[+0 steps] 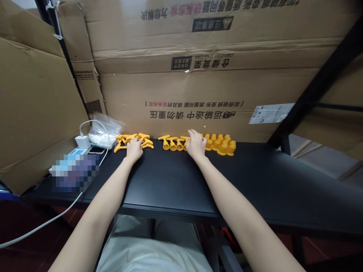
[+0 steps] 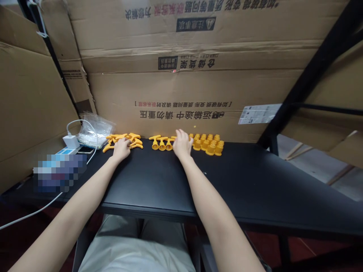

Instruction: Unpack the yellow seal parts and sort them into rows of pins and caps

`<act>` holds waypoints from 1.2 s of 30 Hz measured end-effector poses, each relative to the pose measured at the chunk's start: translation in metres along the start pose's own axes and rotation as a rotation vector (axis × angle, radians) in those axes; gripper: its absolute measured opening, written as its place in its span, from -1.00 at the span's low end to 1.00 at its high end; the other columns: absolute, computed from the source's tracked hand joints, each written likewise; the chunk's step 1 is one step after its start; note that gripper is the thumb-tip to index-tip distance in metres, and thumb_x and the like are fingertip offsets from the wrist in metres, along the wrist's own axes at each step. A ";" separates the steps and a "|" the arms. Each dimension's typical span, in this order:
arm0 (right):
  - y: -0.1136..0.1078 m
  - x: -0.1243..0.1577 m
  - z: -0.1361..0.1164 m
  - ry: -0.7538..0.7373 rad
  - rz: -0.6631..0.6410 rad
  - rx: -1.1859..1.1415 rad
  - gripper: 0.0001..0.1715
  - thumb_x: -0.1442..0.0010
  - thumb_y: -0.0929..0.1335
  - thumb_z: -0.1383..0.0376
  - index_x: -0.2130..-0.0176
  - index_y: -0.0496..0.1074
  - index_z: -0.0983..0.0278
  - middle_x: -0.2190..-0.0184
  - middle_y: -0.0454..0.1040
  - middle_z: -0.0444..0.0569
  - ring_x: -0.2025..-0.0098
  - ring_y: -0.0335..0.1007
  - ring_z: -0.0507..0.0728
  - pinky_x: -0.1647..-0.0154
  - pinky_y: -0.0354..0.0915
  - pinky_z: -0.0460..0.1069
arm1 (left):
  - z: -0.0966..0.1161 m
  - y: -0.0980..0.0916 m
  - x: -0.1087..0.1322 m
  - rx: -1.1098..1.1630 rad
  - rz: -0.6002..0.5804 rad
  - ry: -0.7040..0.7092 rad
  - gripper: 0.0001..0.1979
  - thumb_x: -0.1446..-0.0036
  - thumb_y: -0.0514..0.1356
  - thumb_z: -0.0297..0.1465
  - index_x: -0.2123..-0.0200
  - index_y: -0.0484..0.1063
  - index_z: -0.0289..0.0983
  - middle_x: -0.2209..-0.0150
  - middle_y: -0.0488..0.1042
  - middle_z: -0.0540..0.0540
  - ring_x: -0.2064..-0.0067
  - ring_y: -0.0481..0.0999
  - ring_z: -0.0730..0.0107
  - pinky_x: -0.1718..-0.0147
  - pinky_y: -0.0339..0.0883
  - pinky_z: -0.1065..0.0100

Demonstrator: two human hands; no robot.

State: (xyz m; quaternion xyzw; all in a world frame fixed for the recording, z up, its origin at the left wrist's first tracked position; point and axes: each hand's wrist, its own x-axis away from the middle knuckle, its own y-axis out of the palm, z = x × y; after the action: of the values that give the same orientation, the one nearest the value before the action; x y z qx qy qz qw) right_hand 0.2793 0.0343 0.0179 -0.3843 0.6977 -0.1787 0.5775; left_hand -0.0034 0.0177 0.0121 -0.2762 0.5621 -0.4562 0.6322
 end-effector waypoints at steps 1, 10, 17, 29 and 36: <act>-0.004 -0.002 0.009 0.090 0.016 0.024 -0.44 -0.21 0.13 0.41 -0.18 0.25 0.38 -0.21 0.23 0.25 -0.19 0.12 0.33 -0.12 0.02 0.31 | 0.000 0.000 0.001 -0.026 -0.013 -0.035 -0.61 -0.02 0.04 -0.60 0.14 0.49 -0.19 0.00 0.43 -0.22 -0.07 0.36 0.03 0.00 0.28 -0.01; -0.018 -0.001 0.048 0.407 -0.154 0.203 -0.55 -0.18 0.17 0.45 -0.04 0.36 0.44 -0.06 0.30 0.37 -0.11 0.17 0.39 -0.04 0.04 0.25 | -0.001 0.006 0.004 -0.078 -0.049 -0.132 -0.62 -0.10 0.02 -0.53 0.05 0.44 -0.17 -0.19 0.26 -0.23 -0.16 0.26 -0.02 -0.06 0.18 -0.12; -0.022 -0.016 0.037 0.412 -0.296 0.277 -0.50 -0.15 0.29 0.36 -0.09 0.30 0.45 -0.04 0.31 0.39 -0.01 0.37 0.38 0.05 0.23 0.20 | -0.008 0.007 0.001 -0.061 -0.020 -0.140 -0.65 -0.12 0.03 -0.50 0.08 0.46 -0.16 -0.15 0.31 -0.22 -0.16 0.27 0.00 -0.07 0.18 -0.07; -0.021 -0.016 0.000 0.038 -0.617 0.050 -0.80 -0.01 0.35 0.41 0.28 0.48 0.34 0.34 0.51 0.17 0.25 0.46 0.27 0.27 0.32 0.07 | -0.014 0.005 -0.003 -0.045 0.074 -0.161 -0.48 0.01 0.04 -0.62 -0.04 0.39 -0.21 -0.11 0.32 -0.25 -0.13 0.30 0.04 -0.04 0.24 0.07; -0.007 0.004 -0.041 -0.078 -0.485 -0.405 -0.92 -0.04 0.34 0.37 0.41 0.30 0.25 0.41 0.42 -0.07 0.36 0.35 0.08 0.30 0.26 -0.03 | -0.022 0.000 0.000 -0.050 -0.004 -0.329 -0.46 -0.04 0.09 -0.56 -0.12 0.35 -0.14 -0.16 0.25 -0.33 -0.17 0.25 -0.09 -0.09 0.08 -0.07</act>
State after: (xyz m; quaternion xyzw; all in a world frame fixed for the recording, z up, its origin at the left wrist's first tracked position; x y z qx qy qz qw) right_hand 0.2430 0.0182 0.0311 -0.6531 0.5846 -0.1540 0.4561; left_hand -0.0242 0.0210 0.0073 -0.3639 0.4616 -0.3917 0.7079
